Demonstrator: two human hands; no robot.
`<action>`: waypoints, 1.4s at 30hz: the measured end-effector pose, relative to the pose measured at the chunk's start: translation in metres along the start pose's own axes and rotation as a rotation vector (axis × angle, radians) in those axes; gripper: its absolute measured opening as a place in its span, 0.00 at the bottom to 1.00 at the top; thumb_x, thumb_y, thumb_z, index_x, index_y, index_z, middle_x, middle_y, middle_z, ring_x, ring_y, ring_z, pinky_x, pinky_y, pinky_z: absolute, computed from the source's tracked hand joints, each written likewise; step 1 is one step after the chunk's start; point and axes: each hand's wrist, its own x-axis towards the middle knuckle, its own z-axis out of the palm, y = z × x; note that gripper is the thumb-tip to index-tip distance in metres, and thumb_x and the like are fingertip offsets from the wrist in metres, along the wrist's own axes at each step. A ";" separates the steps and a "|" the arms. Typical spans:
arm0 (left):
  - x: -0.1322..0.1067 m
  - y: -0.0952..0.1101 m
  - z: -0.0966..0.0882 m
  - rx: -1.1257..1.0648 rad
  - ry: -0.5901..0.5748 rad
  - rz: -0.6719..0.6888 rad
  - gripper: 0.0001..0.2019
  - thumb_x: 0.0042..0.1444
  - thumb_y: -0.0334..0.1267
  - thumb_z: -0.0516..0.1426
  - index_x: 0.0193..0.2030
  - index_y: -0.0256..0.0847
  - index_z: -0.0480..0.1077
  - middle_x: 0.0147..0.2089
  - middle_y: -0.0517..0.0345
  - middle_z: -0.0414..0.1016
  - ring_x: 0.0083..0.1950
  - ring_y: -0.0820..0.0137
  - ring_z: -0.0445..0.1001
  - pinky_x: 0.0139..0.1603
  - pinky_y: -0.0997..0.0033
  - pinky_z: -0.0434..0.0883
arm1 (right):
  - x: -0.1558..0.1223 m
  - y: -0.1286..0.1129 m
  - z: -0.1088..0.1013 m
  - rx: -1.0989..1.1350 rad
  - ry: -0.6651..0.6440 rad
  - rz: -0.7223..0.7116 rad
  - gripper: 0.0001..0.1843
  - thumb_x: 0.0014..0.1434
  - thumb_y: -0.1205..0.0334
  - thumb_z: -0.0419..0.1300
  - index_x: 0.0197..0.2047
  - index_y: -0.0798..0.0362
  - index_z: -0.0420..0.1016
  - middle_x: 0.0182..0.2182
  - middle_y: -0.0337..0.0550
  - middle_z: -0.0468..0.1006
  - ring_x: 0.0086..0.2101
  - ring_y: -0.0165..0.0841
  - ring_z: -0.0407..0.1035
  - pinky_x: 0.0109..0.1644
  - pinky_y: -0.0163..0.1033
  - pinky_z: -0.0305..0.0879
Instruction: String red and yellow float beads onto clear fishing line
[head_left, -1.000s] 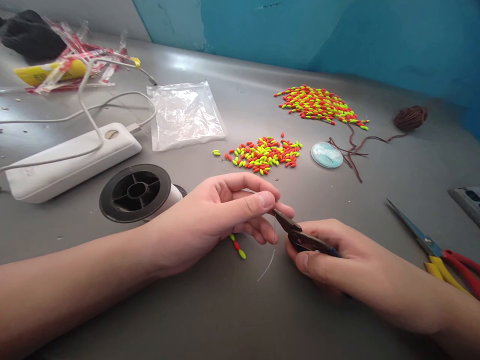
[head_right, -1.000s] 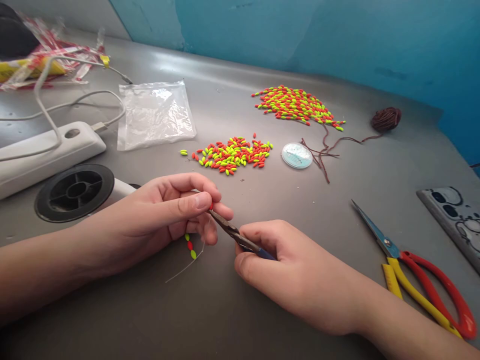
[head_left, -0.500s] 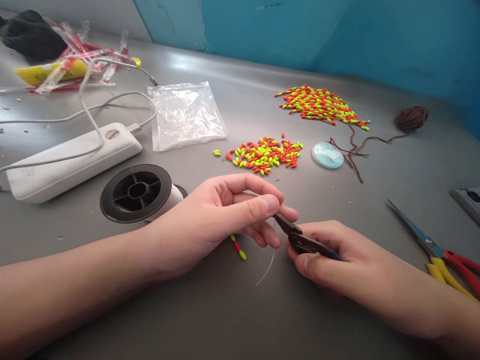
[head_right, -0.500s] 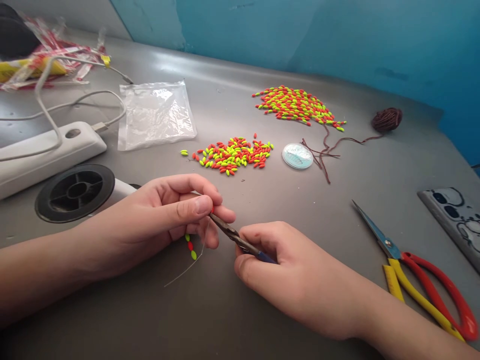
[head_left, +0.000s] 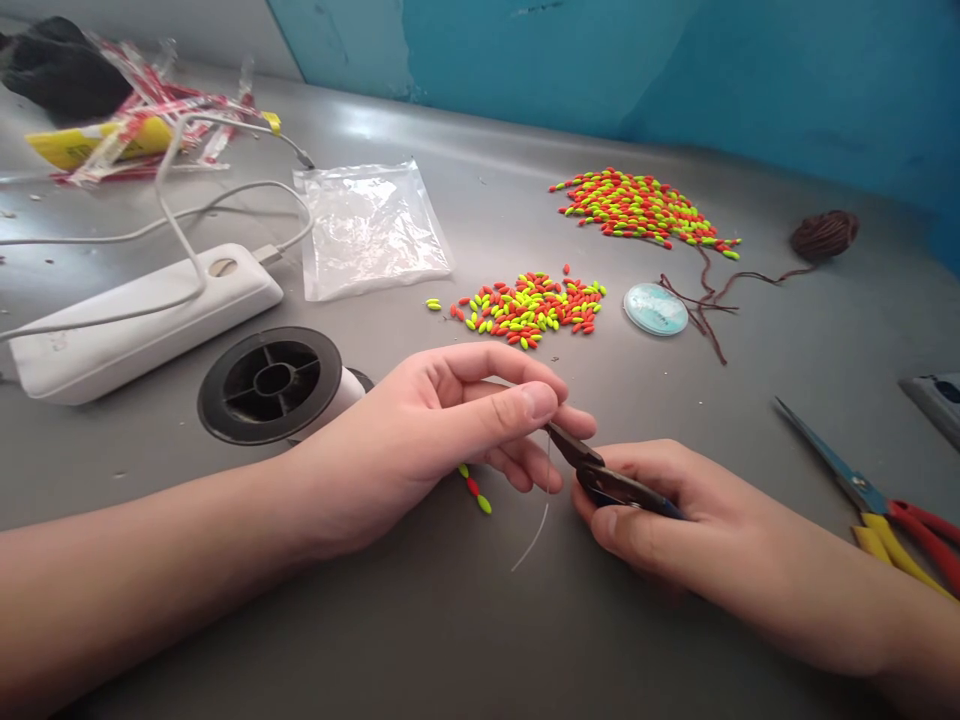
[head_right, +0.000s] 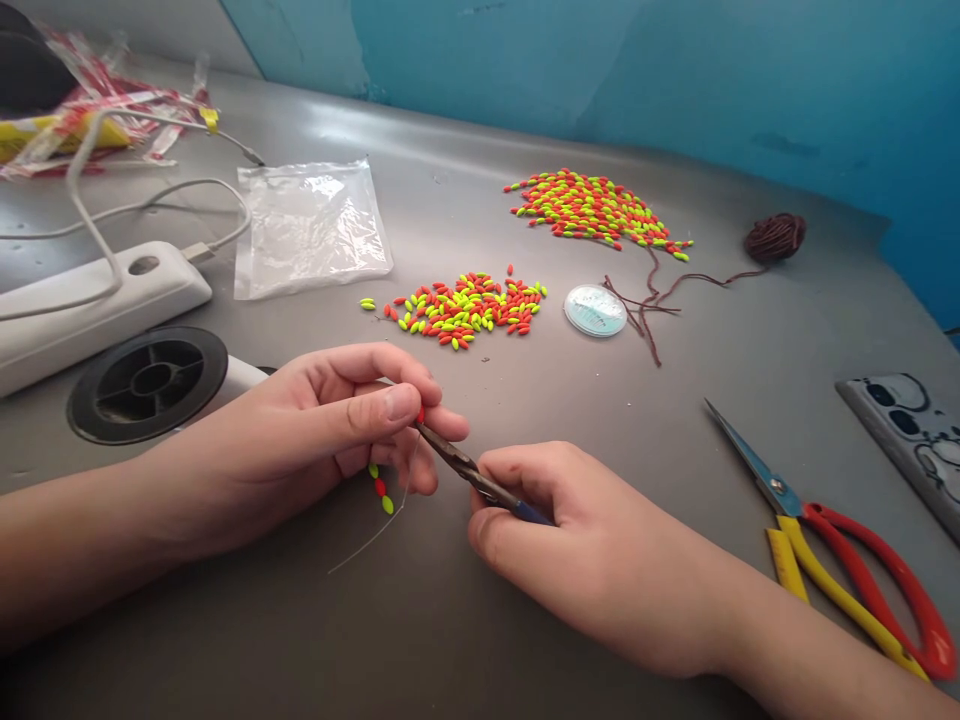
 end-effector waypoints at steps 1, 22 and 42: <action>0.000 0.000 0.000 0.001 0.004 0.001 0.09 0.67 0.43 0.67 0.46 0.41 0.78 0.49 0.53 0.88 0.39 0.72 0.86 0.41 0.74 0.79 | 0.000 0.000 0.000 0.001 -0.023 0.005 0.13 0.64 0.55 0.62 0.32 0.51 0.66 0.28 0.35 0.60 0.29 0.30 0.55 0.29 0.35 0.55; 0.001 0.001 0.000 0.055 0.001 -0.007 0.09 0.68 0.44 0.66 0.46 0.42 0.77 0.48 0.57 0.88 0.38 0.75 0.85 0.42 0.76 0.78 | 0.000 -0.002 0.000 0.028 -0.078 0.045 0.14 0.64 0.55 0.61 0.32 0.50 0.62 0.28 0.33 0.56 0.28 0.29 0.53 0.30 0.35 0.53; 0.002 0.003 -0.002 0.114 -0.017 -0.031 0.11 0.69 0.47 0.66 0.46 0.42 0.77 0.48 0.58 0.87 0.39 0.76 0.83 0.40 0.78 0.77 | 0.000 0.000 -0.002 0.112 -0.123 0.032 0.14 0.67 0.58 0.60 0.32 0.50 0.62 0.26 0.31 0.60 0.28 0.28 0.55 0.30 0.35 0.54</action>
